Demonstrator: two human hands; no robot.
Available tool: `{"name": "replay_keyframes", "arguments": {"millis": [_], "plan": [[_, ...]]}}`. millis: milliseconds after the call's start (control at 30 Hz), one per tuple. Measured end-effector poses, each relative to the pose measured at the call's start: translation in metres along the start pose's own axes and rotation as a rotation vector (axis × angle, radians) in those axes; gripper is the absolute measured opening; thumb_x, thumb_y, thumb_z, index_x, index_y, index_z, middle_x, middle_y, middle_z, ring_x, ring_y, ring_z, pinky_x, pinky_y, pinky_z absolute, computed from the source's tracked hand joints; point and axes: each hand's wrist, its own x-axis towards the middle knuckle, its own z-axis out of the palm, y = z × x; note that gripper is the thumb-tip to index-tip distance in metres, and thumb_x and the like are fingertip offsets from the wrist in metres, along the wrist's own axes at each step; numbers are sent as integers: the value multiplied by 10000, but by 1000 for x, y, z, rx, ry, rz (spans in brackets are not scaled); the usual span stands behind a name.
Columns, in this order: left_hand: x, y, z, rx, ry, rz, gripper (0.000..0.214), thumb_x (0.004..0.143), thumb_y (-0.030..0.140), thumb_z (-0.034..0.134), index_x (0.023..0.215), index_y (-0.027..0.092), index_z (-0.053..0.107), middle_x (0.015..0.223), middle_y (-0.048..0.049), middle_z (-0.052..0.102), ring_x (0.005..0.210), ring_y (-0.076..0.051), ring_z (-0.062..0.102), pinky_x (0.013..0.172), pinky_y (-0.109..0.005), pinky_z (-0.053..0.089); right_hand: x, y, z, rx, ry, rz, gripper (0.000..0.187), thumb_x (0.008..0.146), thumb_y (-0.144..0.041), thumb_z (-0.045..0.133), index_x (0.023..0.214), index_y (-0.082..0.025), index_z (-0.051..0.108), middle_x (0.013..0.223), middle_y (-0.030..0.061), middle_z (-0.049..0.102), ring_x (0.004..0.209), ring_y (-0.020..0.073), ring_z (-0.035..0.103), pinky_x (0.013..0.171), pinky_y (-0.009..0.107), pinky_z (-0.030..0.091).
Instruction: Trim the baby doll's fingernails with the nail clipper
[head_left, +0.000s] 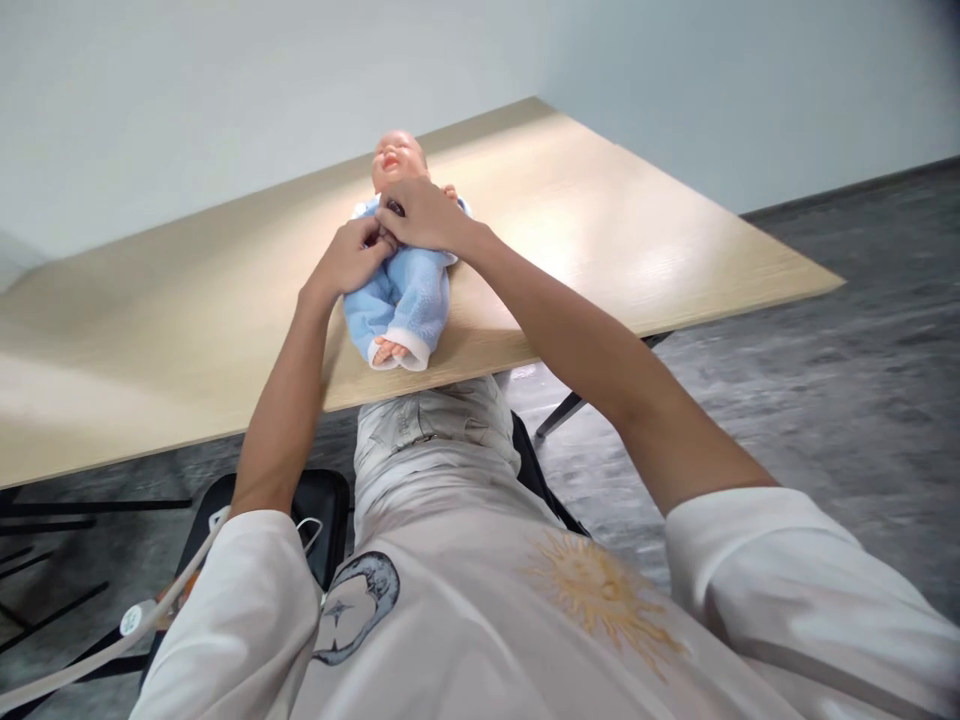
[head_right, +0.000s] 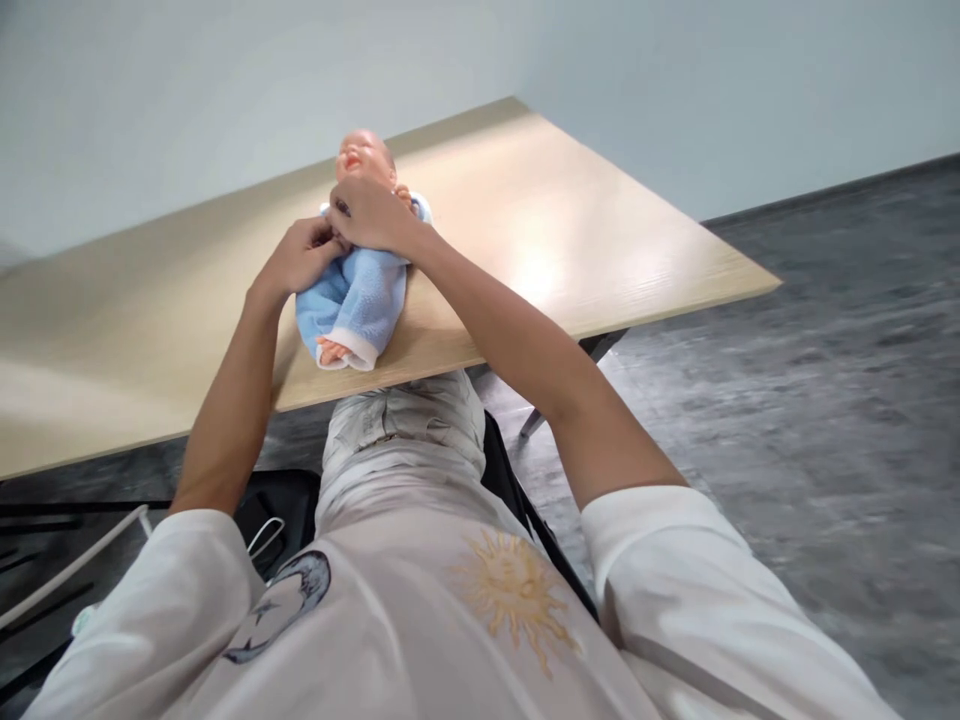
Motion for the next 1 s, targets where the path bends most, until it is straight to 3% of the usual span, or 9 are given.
{"name": "replay_keyframes", "arguments": {"millis": [133,300,600,733,1000], "plan": [[-2,3,2,22,24,14,90,896,229,646,810,206,657,822,-14,696,838,-224,651,861,-387,560,-3,-4,-1,-73,-16,15,288,1089,-379,548,822,-272,562,949,80,750,1010,295,676,987,459,558],[-4,5,4,1,40,19,103,903,237,679,809,202,656,825,-16,703,882,-233,669,893,-387,591,-1,-3,0,-115,-26,9,254,1090,-291,535,845,-253,591,919,81,742,980,277,676,992,448,579],[-6,8,6,-23,43,20,138,928,271,696,813,211,650,832,-36,724,967,-272,703,921,-411,610,-1,6,1,-38,-29,31,341,1124,-506,546,973,-243,701,981,95,799,1091,326,708,1043,493,569],[-7,13,6,-64,38,28,123,915,275,699,818,208,664,811,-40,711,970,-274,696,934,-408,602,-2,4,1,-19,-45,53,330,1117,-477,541,969,-246,724,1030,118,828,1098,347,718,1066,543,562],[-6,9,8,-41,40,29,130,893,321,671,826,215,639,825,-34,693,936,-258,652,916,-402,572,-5,2,-1,-22,-40,21,317,1113,-477,565,940,-258,715,960,103,808,1015,329,720,1033,524,581]]}}
